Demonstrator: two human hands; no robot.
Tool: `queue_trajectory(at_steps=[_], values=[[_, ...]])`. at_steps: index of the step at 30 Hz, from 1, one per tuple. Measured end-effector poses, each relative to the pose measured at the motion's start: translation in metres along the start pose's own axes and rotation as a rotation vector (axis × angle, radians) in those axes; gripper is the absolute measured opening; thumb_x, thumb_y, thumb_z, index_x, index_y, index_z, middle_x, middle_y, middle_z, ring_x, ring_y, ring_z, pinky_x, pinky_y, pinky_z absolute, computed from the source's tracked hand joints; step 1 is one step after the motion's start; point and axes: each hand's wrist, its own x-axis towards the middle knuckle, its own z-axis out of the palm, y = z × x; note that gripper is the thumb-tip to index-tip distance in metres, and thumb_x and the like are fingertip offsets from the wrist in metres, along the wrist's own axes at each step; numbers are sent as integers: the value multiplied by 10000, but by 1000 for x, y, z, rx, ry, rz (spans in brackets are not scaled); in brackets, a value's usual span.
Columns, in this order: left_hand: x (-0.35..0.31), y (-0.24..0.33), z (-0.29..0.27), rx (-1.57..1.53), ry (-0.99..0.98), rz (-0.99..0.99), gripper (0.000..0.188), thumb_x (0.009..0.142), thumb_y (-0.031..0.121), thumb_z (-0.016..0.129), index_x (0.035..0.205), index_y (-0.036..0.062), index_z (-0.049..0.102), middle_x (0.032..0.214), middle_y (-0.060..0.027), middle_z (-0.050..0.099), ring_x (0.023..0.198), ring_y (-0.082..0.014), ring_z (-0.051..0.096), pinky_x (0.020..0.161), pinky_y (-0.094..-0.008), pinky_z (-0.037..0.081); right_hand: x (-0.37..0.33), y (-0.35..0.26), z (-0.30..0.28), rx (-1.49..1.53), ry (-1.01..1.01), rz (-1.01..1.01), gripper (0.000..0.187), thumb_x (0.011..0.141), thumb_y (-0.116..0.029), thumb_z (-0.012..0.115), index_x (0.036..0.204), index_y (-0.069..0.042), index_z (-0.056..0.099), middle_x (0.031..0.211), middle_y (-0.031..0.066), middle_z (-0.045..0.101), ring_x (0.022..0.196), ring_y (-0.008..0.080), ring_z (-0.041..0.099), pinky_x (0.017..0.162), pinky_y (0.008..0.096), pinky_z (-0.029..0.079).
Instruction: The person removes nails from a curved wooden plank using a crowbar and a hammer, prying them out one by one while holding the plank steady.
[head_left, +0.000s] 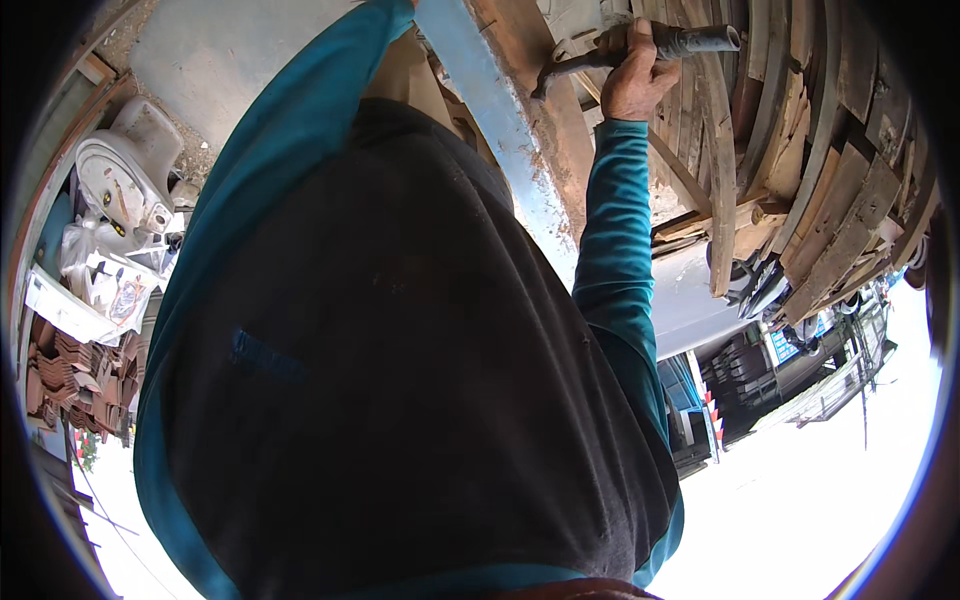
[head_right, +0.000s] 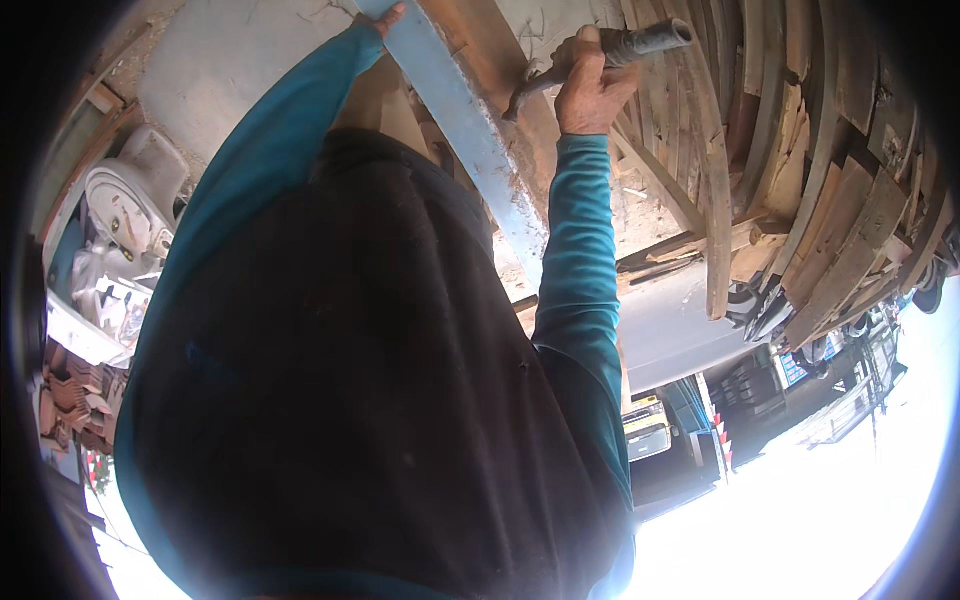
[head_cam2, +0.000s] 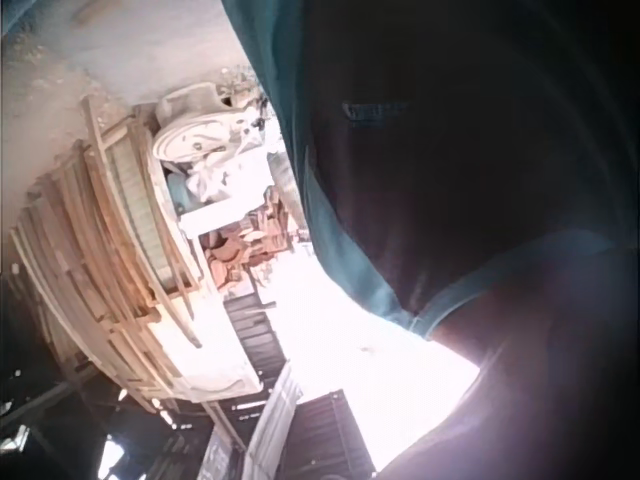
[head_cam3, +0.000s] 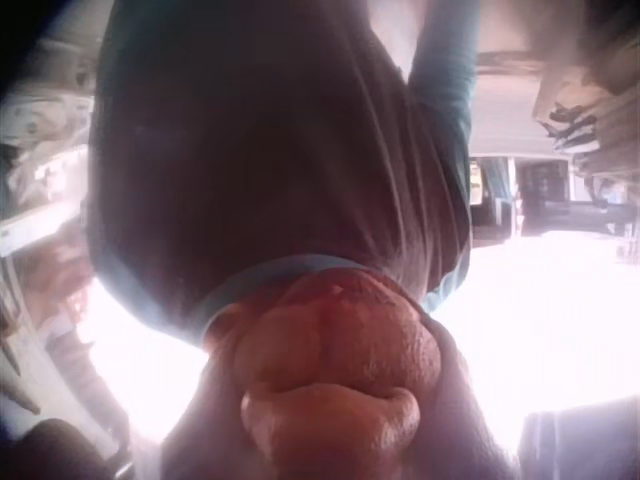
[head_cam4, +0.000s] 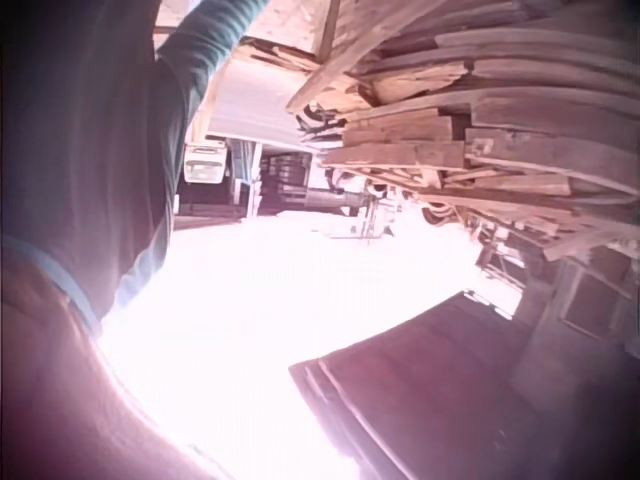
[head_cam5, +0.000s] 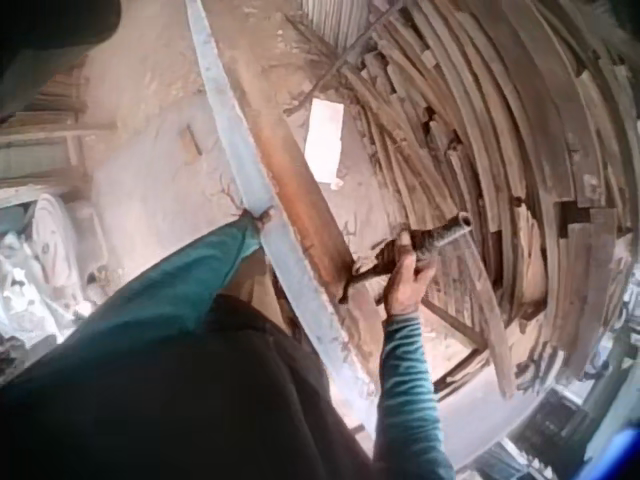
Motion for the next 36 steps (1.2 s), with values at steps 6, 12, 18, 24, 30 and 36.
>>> queue_trajectory(at_steps=[6,12,18,24,30,36], values=[[1,-10,6,110,57,50,885,859,324,681,1479,44,115,1505,-195,216,1333,-301,330,1074,-408,347,24,-10,54,-107,-182,396,323,910,-314,637,717,-76,534,591,6,514,488,112,477,456,288,375],[-5,-30,0,207,124,30,938,860,300,683,1494,27,48,1529,-207,166,1343,-314,313,1106,-408,326,31,43,91,-338,-445,542,346,839,-332,668,794,-3,571,601,46,568,515,134,551,504,311,462],[-33,47,-16,579,-33,-194,985,878,293,669,1508,30,-40,1564,-191,86,1368,-284,270,1130,-365,280,57,83,152,-555,-410,105,379,840,-330,676,623,-48,547,529,13,520,494,93,488,466,282,407],[-15,-25,-9,57,-56,176,971,877,288,671,1513,49,-22,1562,-178,128,1390,-264,248,1139,-340,260,77,23,154,-142,-313,267,320,903,-305,650,699,-93,524,512,-20,478,435,117,482,419,273,368],[-1,-19,-1,256,73,43,966,856,261,698,1509,45,20,1538,-164,220,1326,-291,371,1102,-372,336,12,37,60,-548,-461,568,374,851,-324,682,660,-33,546,547,34,535,486,121,508,466,312,417],[42,-73,26,-949,127,-351,1020,811,380,741,1499,15,83,1506,-234,274,1317,-322,413,1074,-384,378,-37,98,18,-713,-389,337,417,846,-372,653,793,41,617,635,151,590,613,265,585,635,406,475]])
